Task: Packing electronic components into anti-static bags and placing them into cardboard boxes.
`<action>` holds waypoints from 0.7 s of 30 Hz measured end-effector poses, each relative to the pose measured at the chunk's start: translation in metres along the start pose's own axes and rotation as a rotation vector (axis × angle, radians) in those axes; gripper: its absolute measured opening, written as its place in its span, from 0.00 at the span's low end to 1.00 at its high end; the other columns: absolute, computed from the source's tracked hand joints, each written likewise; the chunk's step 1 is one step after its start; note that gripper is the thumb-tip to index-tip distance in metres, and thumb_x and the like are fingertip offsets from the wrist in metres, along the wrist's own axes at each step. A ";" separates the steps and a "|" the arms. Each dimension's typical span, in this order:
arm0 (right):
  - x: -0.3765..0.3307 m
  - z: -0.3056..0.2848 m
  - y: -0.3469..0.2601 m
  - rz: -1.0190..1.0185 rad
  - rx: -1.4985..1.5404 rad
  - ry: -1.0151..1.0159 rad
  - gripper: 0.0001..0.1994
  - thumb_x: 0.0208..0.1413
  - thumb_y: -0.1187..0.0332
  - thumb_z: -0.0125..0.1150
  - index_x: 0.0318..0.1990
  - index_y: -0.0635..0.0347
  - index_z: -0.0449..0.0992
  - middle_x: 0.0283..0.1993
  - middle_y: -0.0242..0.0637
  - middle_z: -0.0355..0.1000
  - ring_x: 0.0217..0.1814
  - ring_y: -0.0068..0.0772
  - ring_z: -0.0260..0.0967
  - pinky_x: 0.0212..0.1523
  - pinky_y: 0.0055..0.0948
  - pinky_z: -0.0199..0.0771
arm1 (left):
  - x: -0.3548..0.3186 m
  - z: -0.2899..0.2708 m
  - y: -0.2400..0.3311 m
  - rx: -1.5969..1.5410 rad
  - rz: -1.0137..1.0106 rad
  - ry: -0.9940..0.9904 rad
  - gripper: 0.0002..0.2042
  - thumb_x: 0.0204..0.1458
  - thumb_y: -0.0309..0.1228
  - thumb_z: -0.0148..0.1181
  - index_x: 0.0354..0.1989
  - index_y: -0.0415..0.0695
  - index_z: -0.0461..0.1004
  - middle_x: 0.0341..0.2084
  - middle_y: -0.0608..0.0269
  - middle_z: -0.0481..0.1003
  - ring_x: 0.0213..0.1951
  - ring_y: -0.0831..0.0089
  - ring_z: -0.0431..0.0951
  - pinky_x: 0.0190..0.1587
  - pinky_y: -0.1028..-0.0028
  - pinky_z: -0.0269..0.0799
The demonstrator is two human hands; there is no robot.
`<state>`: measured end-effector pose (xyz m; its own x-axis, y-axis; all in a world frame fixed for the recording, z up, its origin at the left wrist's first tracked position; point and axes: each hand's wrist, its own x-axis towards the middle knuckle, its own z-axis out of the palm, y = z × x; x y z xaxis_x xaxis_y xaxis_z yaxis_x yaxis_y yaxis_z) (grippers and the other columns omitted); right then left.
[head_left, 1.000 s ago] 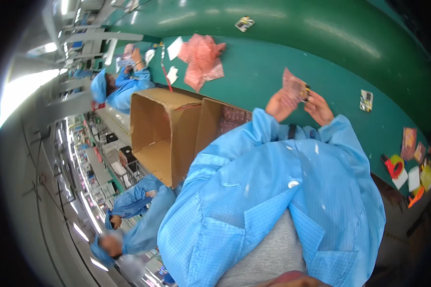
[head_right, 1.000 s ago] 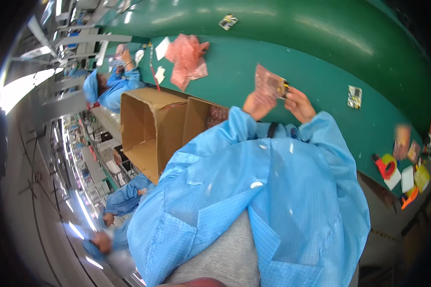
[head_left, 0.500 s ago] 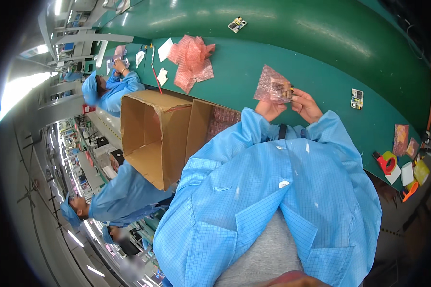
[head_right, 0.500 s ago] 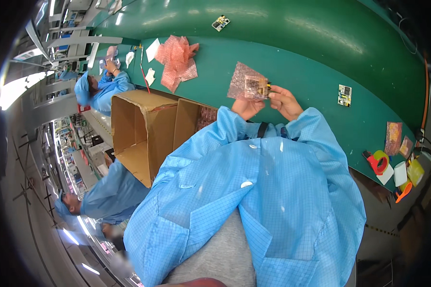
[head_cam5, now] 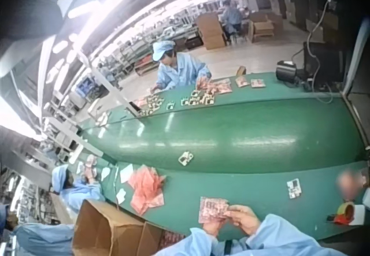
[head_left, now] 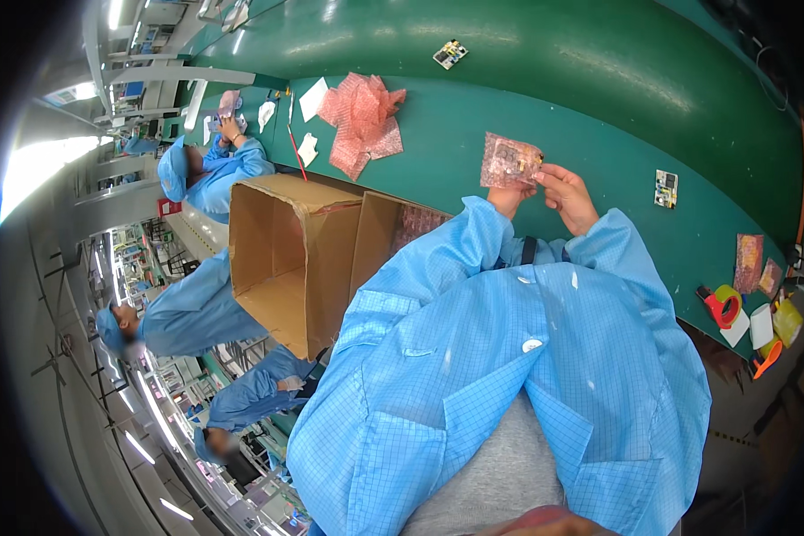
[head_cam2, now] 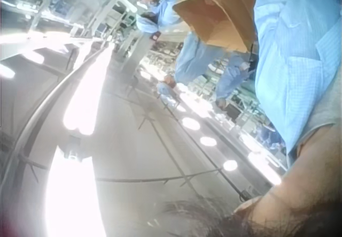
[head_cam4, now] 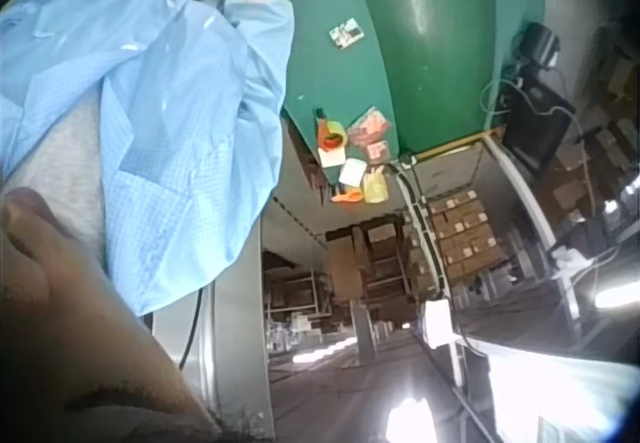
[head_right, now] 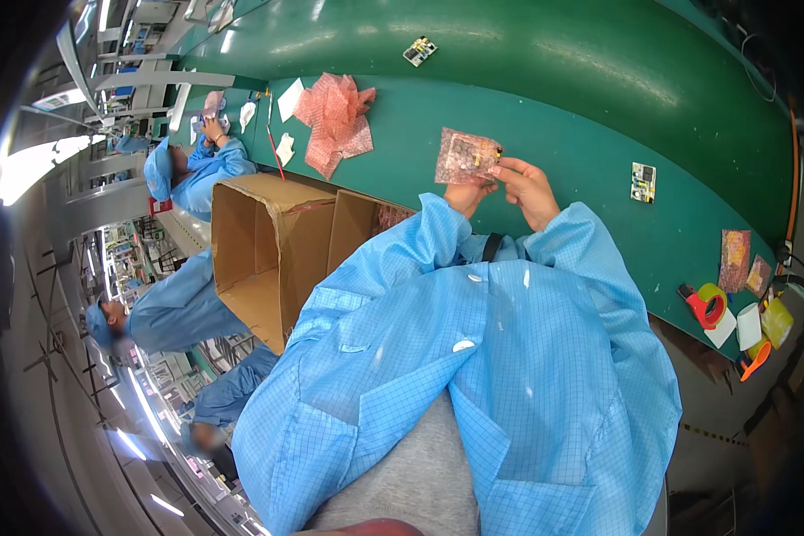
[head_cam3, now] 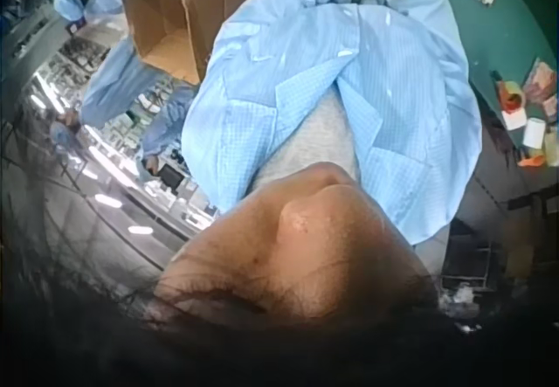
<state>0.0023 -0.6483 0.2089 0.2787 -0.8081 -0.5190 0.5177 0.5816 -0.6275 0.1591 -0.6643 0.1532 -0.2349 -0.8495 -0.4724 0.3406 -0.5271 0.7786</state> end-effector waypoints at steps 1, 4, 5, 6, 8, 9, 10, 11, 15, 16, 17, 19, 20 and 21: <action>0.002 0.000 0.001 -0.003 -0.003 -0.005 0.14 0.55 0.69 0.58 0.48 0.62 0.70 0.25 0.19 0.65 0.20 0.10 0.51 0.23 0.15 0.52 | 0.000 0.002 0.003 0.000 0.006 0.000 0.09 0.57 0.30 0.50 0.45 0.45 0.69 0.35 0.65 0.74 0.35 0.74 0.74 0.32 0.74 0.72; 0.003 -0.003 0.007 -0.073 -0.104 0.045 0.14 0.54 0.69 0.58 0.47 0.62 0.71 0.25 0.20 0.66 0.20 0.10 0.52 0.22 0.15 0.52 | -0.020 0.028 0.024 -0.022 0.132 0.035 0.10 0.57 0.30 0.50 0.46 0.43 0.68 0.40 0.61 0.72 0.44 0.70 0.72 0.44 0.67 0.72; 0.005 -0.006 0.013 -0.077 -0.041 0.049 0.15 0.52 0.68 0.61 0.47 0.63 0.71 0.29 0.25 0.70 0.21 0.11 0.54 0.22 0.15 0.53 | -0.029 0.035 0.035 -0.165 0.122 -0.014 0.12 0.56 0.28 0.50 0.47 0.42 0.67 0.43 0.58 0.72 0.47 0.68 0.72 0.47 0.65 0.71; 0.006 -0.011 0.016 -0.083 0.022 0.054 0.17 0.50 0.68 0.63 0.47 0.64 0.71 0.32 0.29 0.74 0.22 0.12 0.57 0.22 0.15 0.53 | -0.032 0.040 0.040 -0.310 0.111 -0.063 0.13 0.55 0.27 0.49 0.48 0.40 0.66 0.45 0.56 0.71 0.49 0.65 0.71 0.51 0.63 0.70; 0.007 0.009 0.010 -0.107 -0.045 0.035 0.17 0.49 0.68 0.63 0.46 0.64 0.71 0.32 0.29 0.74 0.22 0.12 0.57 0.22 0.15 0.54 | -0.027 0.013 0.019 -0.338 0.231 -0.092 0.15 0.54 0.27 0.49 0.50 0.40 0.65 0.46 0.54 0.71 0.51 0.64 0.71 0.53 0.63 0.68; 0.008 0.014 0.006 -0.140 -0.097 0.050 0.17 0.49 0.68 0.63 0.46 0.64 0.72 0.31 0.29 0.74 0.22 0.12 0.57 0.22 0.15 0.54 | -0.022 0.005 0.011 -0.361 0.321 -0.141 0.17 0.53 0.28 0.48 0.51 0.39 0.64 0.48 0.53 0.70 0.52 0.63 0.70 0.55 0.62 0.66; 0.008 0.012 0.005 -0.145 -0.103 0.046 0.17 0.49 0.68 0.63 0.46 0.64 0.72 0.31 0.29 0.74 0.22 0.12 0.57 0.22 0.15 0.54 | -0.021 0.006 0.012 -0.363 0.329 -0.144 0.17 0.53 0.28 0.48 0.51 0.39 0.64 0.48 0.53 0.70 0.52 0.63 0.70 0.55 0.62 0.66; 0.008 0.011 0.006 -0.144 -0.127 0.073 0.17 0.49 0.68 0.63 0.46 0.65 0.72 0.31 0.29 0.74 0.22 0.12 0.57 0.22 0.14 0.54 | -0.026 0.010 0.016 -0.461 0.274 -0.205 0.18 0.52 0.29 0.48 0.52 0.39 0.64 0.49 0.54 0.70 0.52 0.63 0.70 0.56 0.62 0.64; 0.009 0.007 0.012 -0.157 -0.132 0.098 0.16 0.50 0.70 0.62 0.46 0.66 0.72 0.32 0.30 0.75 0.23 0.12 0.60 0.21 0.15 0.56 | -0.026 0.006 0.018 -0.512 0.163 -0.254 0.20 0.54 0.35 0.50 0.54 0.41 0.64 0.49 0.55 0.70 0.52 0.64 0.70 0.57 0.63 0.63; 0.008 0.007 0.010 -0.151 -0.109 0.110 0.16 0.50 0.70 0.62 0.46 0.67 0.72 0.32 0.31 0.75 0.23 0.12 0.61 0.21 0.15 0.56 | -0.024 0.008 0.018 -0.476 0.101 -0.218 0.20 0.55 0.36 0.51 0.54 0.42 0.63 0.49 0.56 0.70 0.51 0.64 0.70 0.56 0.63 0.64; 0.007 0.009 0.009 -0.127 -0.090 0.127 0.15 0.51 0.71 0.60 0.46 0.67 0.71 0.31 0.30 0.74 0.23 0.13 0.61 0.20 0.14 0.57 | -0.025 0.011 0.017 -0.369 0.147 -0.200 0.19 0.54 0.36 0.53 0.52 0.42 0.65 0.47 0.56 0.72 0.48 0.65 0.72 0.53 0.63 0.66; 0.007 0.009 0.008 -0.138 -0.092 0.098 0.15 0.51 0.71 0.60 0.47 0.68 0.71 0.31 0.30 0.73 0.23 0.13 0.61 0.20 0.14 0.57 | -0.027 0.011 0.020 -0.360 0.163 -0.331 0.17 0.54 0.34 0.53 0.51 0.41 0.66 0.46 0.56 0.72 0.47 0.65 0.73 0.52 0.64 0.67; 0.006 0.013 0.007 -0.142 -0.087 0.073 0.15 0.52 0.72 0.59 0.47 0.68 0.71 0.30 0.29 0.73 0.22 0.13 0.61 0.20 0.14 0.56 | -0.029 0.010 0.024 -0.344 0.169 -0.456 0.16 0.54 0.32 0.53 0.50 0.41 0.68 0.45 0.56 0.73 0.45 0.66 0.74 0.50 0.64 0.68; 0.006 0.017 0.005 -0.140 -0.056 0.048 0.14 0.53 0.72 0.57 0.47 0.68 0.70 0.26 0.26 0.70 0.21 0.12 0.58 0.20 0.14 0.56 | -0.028 0.004 0.016 -0.273 0.194 -0.389 0.14 0.55 0.31 0.51 0.49 0.41 0.69 0.43 0.56 0.74 0.43 0.65 0.74 0.48 0.63 0.70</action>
<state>0.0199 -0.6517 0.2130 0.1672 -0.8772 -0.4500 0.5023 0.4686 -0.7267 0.1676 -0.6487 0.1805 -0.4478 -0.8885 -0.1006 0.6244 -0.3912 0.6761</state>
